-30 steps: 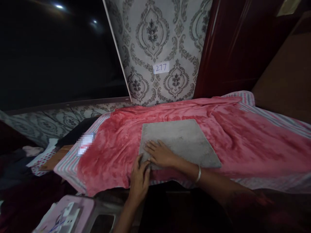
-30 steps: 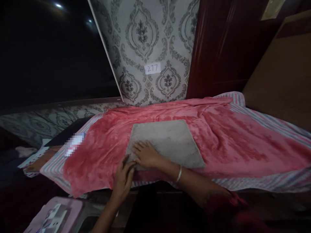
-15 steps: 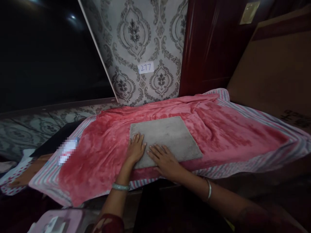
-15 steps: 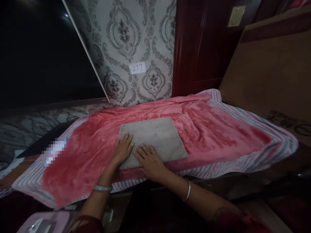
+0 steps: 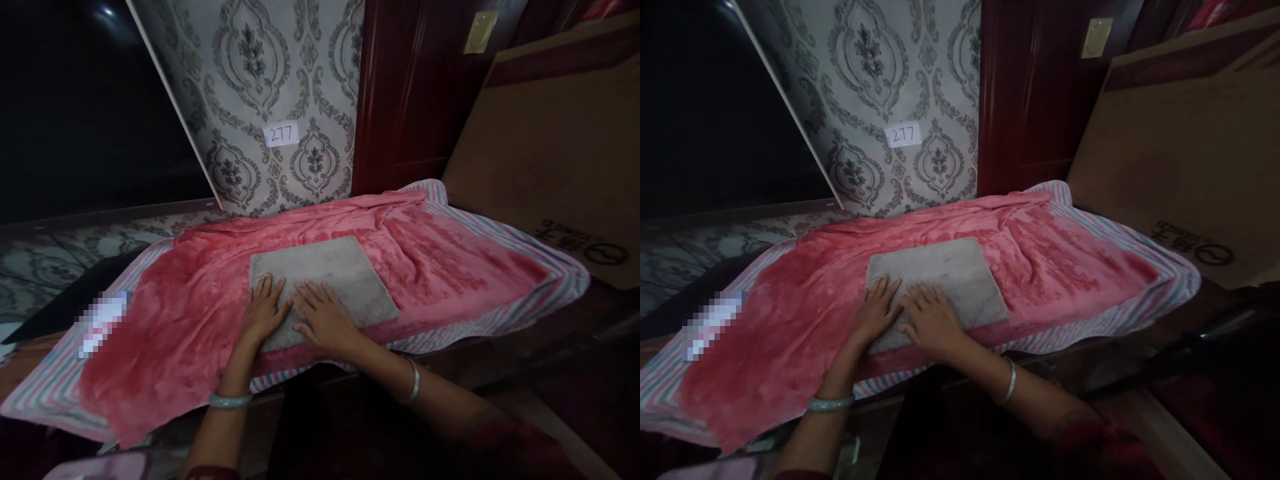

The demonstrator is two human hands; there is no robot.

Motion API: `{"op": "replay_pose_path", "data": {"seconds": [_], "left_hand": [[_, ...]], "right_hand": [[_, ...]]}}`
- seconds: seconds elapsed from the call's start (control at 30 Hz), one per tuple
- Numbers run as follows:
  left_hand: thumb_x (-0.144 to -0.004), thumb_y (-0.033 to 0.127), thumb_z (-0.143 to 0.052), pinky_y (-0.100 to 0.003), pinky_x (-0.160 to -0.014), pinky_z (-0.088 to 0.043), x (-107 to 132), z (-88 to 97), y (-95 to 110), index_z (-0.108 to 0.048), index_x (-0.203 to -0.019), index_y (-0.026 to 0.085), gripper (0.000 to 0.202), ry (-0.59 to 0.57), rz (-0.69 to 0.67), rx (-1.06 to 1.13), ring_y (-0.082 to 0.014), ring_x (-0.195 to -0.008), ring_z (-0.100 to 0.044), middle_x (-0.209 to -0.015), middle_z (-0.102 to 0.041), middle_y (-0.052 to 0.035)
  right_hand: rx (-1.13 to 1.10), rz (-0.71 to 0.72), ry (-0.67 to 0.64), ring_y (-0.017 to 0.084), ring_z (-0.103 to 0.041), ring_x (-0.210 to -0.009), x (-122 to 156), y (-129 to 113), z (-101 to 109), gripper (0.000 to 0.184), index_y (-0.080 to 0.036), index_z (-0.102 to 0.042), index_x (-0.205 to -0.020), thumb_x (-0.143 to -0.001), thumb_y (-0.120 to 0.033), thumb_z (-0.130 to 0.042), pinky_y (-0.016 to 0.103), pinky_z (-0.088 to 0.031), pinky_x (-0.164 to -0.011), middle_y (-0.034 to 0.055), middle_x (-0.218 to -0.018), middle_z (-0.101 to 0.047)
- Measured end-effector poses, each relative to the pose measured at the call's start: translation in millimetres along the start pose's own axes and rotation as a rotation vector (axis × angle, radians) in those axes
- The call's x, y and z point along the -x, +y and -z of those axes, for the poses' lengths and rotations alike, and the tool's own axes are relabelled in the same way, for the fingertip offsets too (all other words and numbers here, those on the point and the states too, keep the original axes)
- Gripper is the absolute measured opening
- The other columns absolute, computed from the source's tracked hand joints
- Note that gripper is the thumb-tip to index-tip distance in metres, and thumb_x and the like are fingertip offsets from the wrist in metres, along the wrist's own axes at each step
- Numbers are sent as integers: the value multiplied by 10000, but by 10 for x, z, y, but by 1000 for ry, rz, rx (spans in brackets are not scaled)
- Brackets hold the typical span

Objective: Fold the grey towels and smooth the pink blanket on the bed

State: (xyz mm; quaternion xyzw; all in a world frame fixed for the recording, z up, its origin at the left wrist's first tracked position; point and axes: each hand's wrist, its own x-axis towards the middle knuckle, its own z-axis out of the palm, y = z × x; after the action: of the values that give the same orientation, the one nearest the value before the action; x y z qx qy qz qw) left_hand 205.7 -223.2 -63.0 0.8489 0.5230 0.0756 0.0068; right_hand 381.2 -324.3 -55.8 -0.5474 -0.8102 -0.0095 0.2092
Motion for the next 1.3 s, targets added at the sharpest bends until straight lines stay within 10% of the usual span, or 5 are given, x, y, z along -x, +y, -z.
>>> {"op": "replay_pose_path", "data": {"seconds": [0.17, 0.53, 0.73, 0.93, 1.3], "left_hand": [[-971, 509, -423, -566, -1198, -231, -13, -17, -26, -409, -1520, 248, 609, -3, -6, -8, -322, -1522, -204, -1644, -226, -155], [-931, 571, -456, -563, -1206, -231, -45, -34, -32, -396, -1527, 204, 703, 16, 1, 27, -320, -1520, -213, -1637, -246, -151], [-901, 614, -472, -554, -1218, -204, -43, -67, -49, -354, -1542, 148, 802, 18, 14, 35, -328, -1524, -193, -1638, -232, -166], [-891, 592, -495, -575, -1189, -260, -49, -89, -93, -420, -1513, 182, 749, 63, -14, 31, -341, -1506, -253, -1626, -277, -161], [-901, 561, -483, -537, -1217, -213, -62, -44, -85, -386, -1525, 136, 761, -22, 3, 43, -314, -1524, -196, -1636, -236, -170]], "right_hand": [[96, -87, -86, 279, -270, -1495, -76, 234, -147, 636, -170, -422, -1518, -988, -518, -472, 519, -229, -1212, 112, -1591, -368], [211, -489, 21, 306, -275, -1490, 945, 1166, 87, 589, -163, -423, -1520, -1004, -445, -392, 590, -233, -1175, 134, -1595, -355], [124, -356, 80, 309, -210, -1512, 205, 922, 281, 540, -233, -431, -1521, -1019, -425, -374, 562, -241, -1181, 111, -1630, -292], [20, -27, -139, 294, -146, -1528, -827, 606, -10, 622, -271, -327, -1565, -1002, -519, -423, 574, -178, -1196, 81, -1665, -188], [78, -542, -167, 300, -219, -1509, -790, 1846, 116, 596, -207, -311, -1575, -1041, -469, -273, 566, -197, -1192, 120, -1638, -266]]}}
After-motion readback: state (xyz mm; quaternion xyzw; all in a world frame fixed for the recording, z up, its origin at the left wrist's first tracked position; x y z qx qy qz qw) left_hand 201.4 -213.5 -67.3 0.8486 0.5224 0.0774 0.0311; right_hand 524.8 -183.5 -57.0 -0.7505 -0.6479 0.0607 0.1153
